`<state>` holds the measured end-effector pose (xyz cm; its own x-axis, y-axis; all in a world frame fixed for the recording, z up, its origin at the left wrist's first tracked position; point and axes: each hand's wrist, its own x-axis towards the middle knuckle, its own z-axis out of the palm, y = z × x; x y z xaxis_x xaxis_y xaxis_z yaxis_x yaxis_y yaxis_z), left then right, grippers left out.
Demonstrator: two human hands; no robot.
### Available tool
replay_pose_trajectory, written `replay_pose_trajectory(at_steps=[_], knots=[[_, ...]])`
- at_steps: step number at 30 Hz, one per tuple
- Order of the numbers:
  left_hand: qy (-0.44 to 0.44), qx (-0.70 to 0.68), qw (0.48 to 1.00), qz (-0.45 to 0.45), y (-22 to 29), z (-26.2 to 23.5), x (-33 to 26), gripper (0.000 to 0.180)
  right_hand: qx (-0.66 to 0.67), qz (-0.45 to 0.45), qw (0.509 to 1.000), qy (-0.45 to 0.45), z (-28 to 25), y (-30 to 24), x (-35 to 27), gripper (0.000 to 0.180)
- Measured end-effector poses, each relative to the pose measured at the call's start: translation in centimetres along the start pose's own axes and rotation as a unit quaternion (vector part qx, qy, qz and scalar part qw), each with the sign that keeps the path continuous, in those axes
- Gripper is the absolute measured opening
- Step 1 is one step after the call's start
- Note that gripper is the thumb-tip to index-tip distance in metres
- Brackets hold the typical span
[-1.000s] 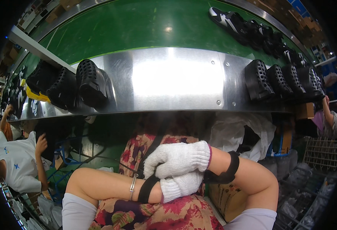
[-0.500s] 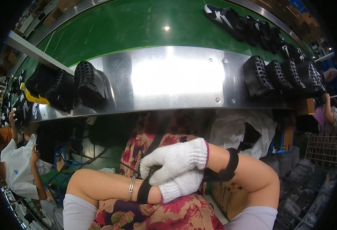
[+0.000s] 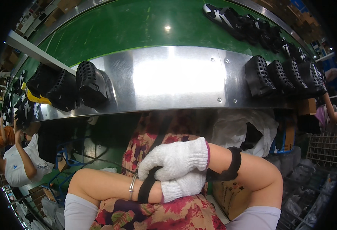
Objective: Inspecting and organizing athletic shoes on a factory production line.
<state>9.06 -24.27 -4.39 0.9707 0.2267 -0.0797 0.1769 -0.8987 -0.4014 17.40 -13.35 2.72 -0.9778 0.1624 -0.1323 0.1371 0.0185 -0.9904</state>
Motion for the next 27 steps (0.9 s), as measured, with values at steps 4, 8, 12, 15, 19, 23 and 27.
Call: replay_pose_trajectory(at_steps=[4, 8, 12, 15, 19, 23, 27], knots=[[0.051, 0.080, 0.996, 0.001, -1.0, 0.8, -0.5, 0.041, 0.045, 0.048, 0.996, -0.058, -0.9, 0.4, 0.6, 0.037], [0.054, 0.193, 0.980, -0.004, 1.3, 2.3, -0.3, 0.040, 0.045, 0.070, 0.994, -0.078, -1.1, -0.2, 0.6, 0.036], [0.058, 0.301, 0.952, -0.010, 4.0, 4.9, -0.4, 0.039, 0.027, 0.097, 0.990, -0.100, -1.2, -0.8, 1.0, 0.034], [0.056, 0.380, 0.923, -0.016, 5.7, 6.5, -0.5, 0.038, -0.004, 0.111, 0.989, -0.100, -1.2, -0.9, 1.0, 0.032], [0.056, 0.481, 0.875, -0.023, 2.3, 3.9, -0.8, 0.037, 0.043, 0.082, 0.995, -0.041, -0.4, 0.5, 0.5, 0.034], [0.076, 0.035, 0.996, 0.009, -3.7, -1.9, -0.4, 0.036, 0.052, 0.055, 0.997, -0.001, 0.0, 0.7, 0.1, 0.037], [-0.030, -0.289, 0.957, -0.010, -0.4, -0.3, 0.5, 0.039, 0.061, 0.037, 0.997, -0.021, 0.2, 0.9, 0.4, 0.043]])
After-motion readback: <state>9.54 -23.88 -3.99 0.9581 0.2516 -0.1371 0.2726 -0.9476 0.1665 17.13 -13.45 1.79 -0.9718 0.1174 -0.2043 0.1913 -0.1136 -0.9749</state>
